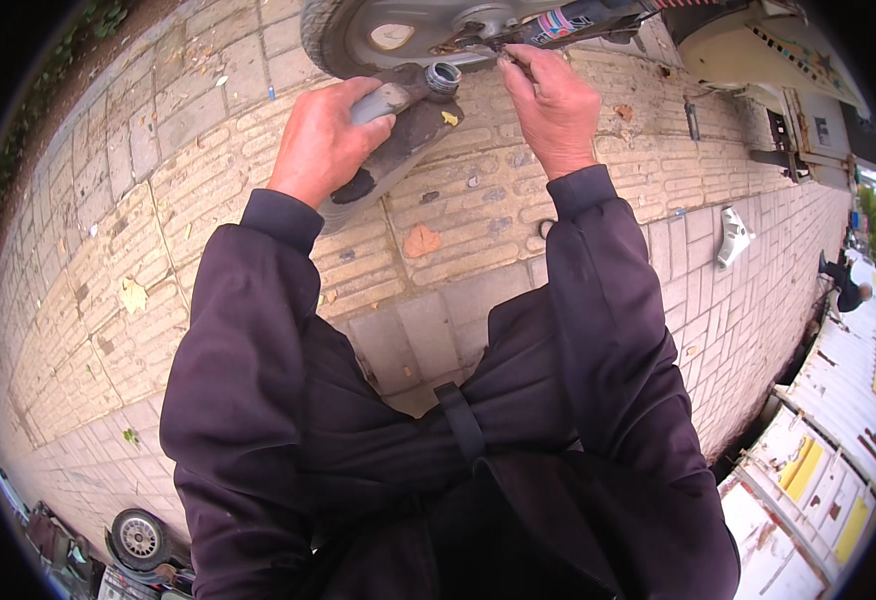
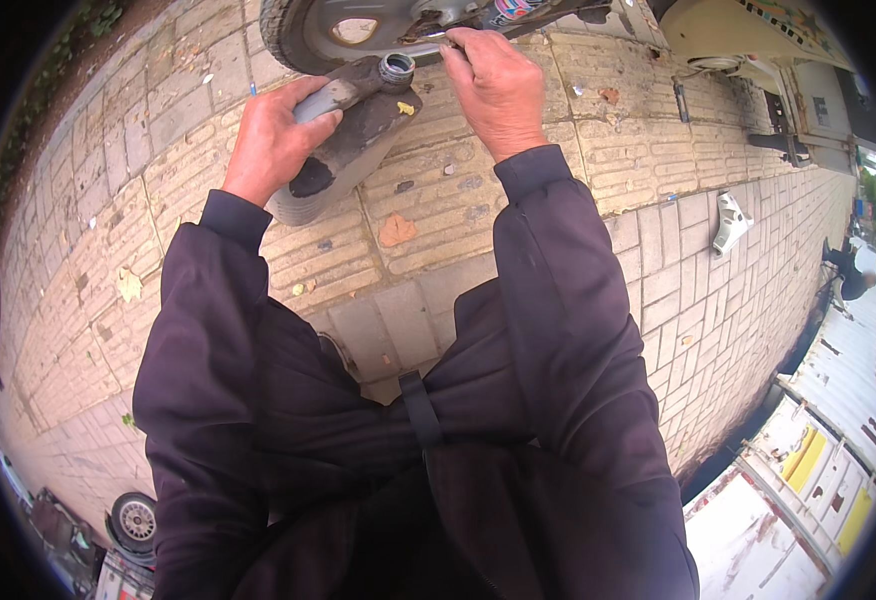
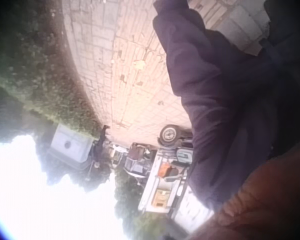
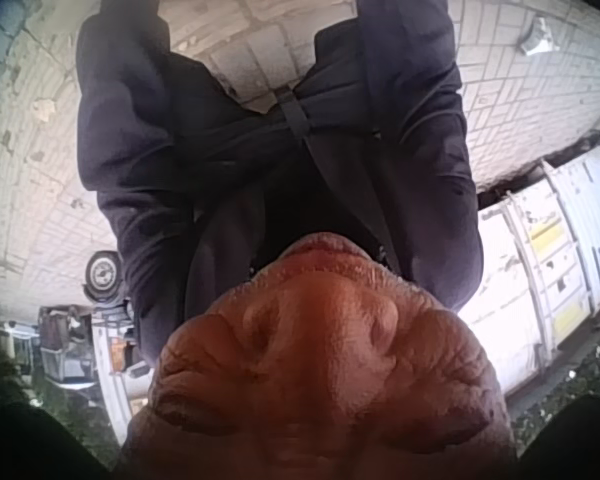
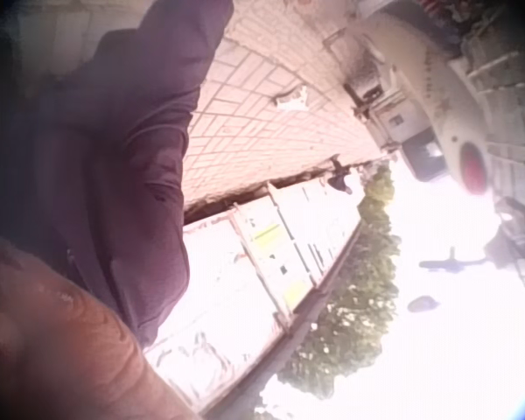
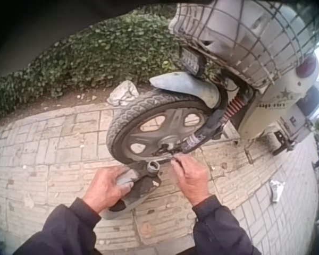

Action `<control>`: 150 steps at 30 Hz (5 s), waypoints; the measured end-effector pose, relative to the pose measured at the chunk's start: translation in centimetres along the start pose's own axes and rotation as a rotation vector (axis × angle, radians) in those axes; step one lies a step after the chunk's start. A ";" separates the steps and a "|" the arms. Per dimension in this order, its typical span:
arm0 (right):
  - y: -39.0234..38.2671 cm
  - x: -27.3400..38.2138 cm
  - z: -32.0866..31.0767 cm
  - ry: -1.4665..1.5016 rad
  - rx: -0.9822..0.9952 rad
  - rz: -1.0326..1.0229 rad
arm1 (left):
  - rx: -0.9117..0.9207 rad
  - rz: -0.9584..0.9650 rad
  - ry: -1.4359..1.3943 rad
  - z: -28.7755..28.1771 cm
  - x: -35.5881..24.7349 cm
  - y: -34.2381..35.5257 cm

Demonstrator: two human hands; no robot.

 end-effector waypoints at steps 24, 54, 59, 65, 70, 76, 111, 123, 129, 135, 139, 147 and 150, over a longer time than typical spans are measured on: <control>0.1 0.0 0.1 0.039 0.007 0.044 | 0.017 -0.033 -0.027 -0.1 -0.3 -0.3; 0.1 -0.1 -0.1 0.117 0.089 0.063 | 0.032 -0.030 0.025 -0.2 -0.1 -0.4; -0.2 -0.4 0.3 0.212 0.092 0.210 | 0.001 -0.021 -0.023 -0.2 -0.1 -0.4; -0.3 -1.3 0.5 0.259 0.067 0.302 | 0.013 -0.038 -0.017 -0.2 -0.2 -0.5; -0.5 -1.6 0.4 0.169 0.099 0.287 | 0.021 -0.054 -0.040 0.0 -0.2 -0.5; 0.7 -1.6 -2.9 0.489 0.064 0.426 | 0.020 -0.031 -0.018 -0.1 -0.2 -0.5; -5.4 -1.3 3.3 0.191 0.572 0.347 | 0.270 0.055 0.287 3.1 -3.2 -1.0; -5.0 -0.9 3.1 0.131 0.619 0.319 | 0.264 0.092 0.294 3.7 -3.2 -0.8; -5.1 -0.5 3.3 0.013 0.628 0.233 | 0.249 0.093 0.272 3.6 -3.1 -0.8; -4.9 -0.4 3.4 -0.006 0.615 0.198 | 0.233 0.063 0.252 3.5 -3.1 -0.8; -4.1 -1.9 2.5 0.242 0.666 0.434 | 0.234 0.009 0.271 2.8 -3.1 -0.7; -2.2 -5.6 -2.3 0.749 0.632 0.808 | 0.174 0.061 0.231 1.9 -2.2 -0.5; -1.5 -6.1 -3.8 0.803 0.561 0.850 | 0.140 0.046 0.208 1.4 -2.0 -0.5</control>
Point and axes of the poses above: each hand's wrist, its own y-axis towards the middle knuckle, its own z-axis out of the palm, x = y × z, the point moved 2 cm from there along y, towards the middle knuckle, and after that the axes turned 15 degrees about -y, right-handed, at the moved point
